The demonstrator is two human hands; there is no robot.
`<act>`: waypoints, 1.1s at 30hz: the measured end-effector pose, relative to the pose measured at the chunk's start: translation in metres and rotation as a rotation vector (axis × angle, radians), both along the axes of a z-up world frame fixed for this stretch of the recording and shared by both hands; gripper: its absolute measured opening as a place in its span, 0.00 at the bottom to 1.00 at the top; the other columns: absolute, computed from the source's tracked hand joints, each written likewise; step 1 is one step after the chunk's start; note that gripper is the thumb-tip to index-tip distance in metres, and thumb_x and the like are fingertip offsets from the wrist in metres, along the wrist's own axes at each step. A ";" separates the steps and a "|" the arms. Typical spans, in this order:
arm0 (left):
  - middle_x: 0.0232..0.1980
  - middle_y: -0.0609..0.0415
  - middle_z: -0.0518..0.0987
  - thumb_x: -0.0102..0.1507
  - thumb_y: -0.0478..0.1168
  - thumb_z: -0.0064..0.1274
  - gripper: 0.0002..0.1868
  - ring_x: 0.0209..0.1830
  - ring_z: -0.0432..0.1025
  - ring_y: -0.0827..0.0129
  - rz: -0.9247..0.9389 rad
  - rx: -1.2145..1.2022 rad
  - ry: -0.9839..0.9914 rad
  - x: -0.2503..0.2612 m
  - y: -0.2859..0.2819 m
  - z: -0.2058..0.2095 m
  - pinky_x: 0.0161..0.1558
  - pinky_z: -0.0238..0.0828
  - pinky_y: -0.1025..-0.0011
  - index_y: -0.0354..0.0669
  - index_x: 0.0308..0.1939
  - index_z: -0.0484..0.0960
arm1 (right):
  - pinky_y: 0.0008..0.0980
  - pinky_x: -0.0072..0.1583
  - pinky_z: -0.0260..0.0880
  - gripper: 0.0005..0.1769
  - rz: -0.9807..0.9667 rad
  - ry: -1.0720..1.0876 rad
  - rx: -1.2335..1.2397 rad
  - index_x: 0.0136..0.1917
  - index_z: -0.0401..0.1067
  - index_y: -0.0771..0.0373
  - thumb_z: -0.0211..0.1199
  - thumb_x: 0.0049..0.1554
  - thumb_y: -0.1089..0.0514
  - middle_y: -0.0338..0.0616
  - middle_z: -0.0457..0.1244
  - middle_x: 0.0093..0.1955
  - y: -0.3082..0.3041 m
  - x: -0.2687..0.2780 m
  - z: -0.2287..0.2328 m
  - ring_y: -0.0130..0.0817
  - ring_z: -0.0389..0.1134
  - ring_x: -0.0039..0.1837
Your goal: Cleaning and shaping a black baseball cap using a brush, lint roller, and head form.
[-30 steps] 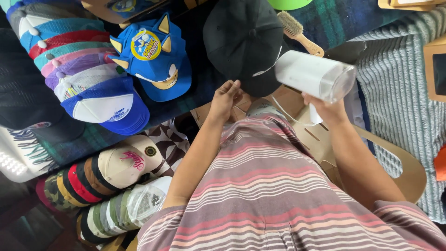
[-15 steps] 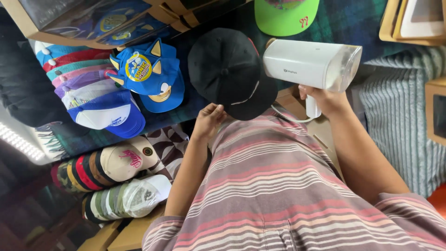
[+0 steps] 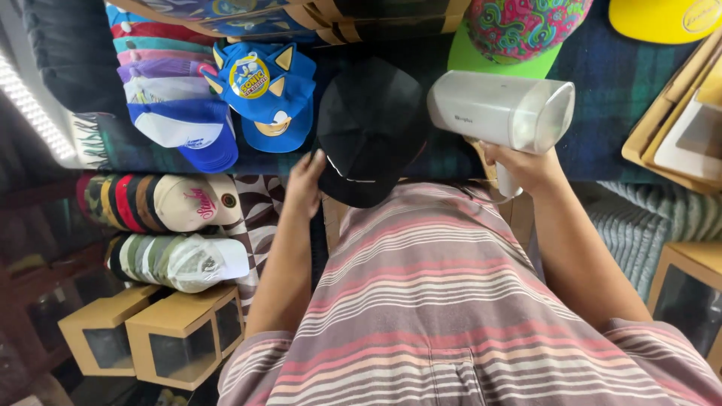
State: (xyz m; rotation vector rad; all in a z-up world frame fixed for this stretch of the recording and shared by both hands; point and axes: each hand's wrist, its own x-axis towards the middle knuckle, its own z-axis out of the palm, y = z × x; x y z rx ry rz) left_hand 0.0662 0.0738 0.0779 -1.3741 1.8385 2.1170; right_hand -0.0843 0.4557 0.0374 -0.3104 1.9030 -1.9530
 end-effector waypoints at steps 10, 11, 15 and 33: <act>0.34 0.54 0.76 0.62 0.35 0.66 0.13 0.26 0.78 0.67 0.091 0.189 -0.029 0.006 -0.009 -0.003 0.29 0.78 0.75 0.43 0.47 0.79 | 0.33 0.49 0.73 0.09 0.058 -0.115 0.038 0.34 0.77 0.65 0.72 0.56 0.65 0.45 0.66 0.30 -0.010 -0.002 0.019 0.31 0.70 0.36; 0.33 0.56 0.74 0.66 0.37 0.62 0.08 0.25 0.78 0.69 0.144 0.147 0.044 -0.005 -0.020 0.000 0.28 0.76 0.78 0.45 0.46 0.79 | 0.32 0.49 0.73 0.09 0.036 -0.136 0.028 0.33 0.76 0.64 0.70 0.56 0.67 0.44 0.65 0.29 -0.015 -0.005 0.025 0.30 0.70 0.36; 0.40 0.49 0.79 0.64 0.42 0.67 0.20 0.33 0.78 0.65 0.177 -0.023 0.061 -0.039 -0.069 -0.059 0.33 0.77 0.72 0.41 0.57 0.81 | 0.30 0.48 0.72 0.09 0.071 -0.134 0.007 0.33 0.76 0.66 0.71 0.53 0.69 0.46 0.65 0.29 -0.013 -0.002 0.031 0.29 0.70 0.35; 0.67 0.30 0.73 0.68 0.45 0.67 0.36 0.68 0.70 0.41 0.037 -0.038 0.104 -0.077 -0.108 -0.109 0.63 0.73 0.45 0.32 0.72 0.67 | 0.33 0.42 0.69 0.11 0.077 0.029 0.052 0.34 0.73 0.64 0.65 0.58 0.70 0.44 0.64 0.30 -0.045 -0.042 0.089 0.30 0.66 0.34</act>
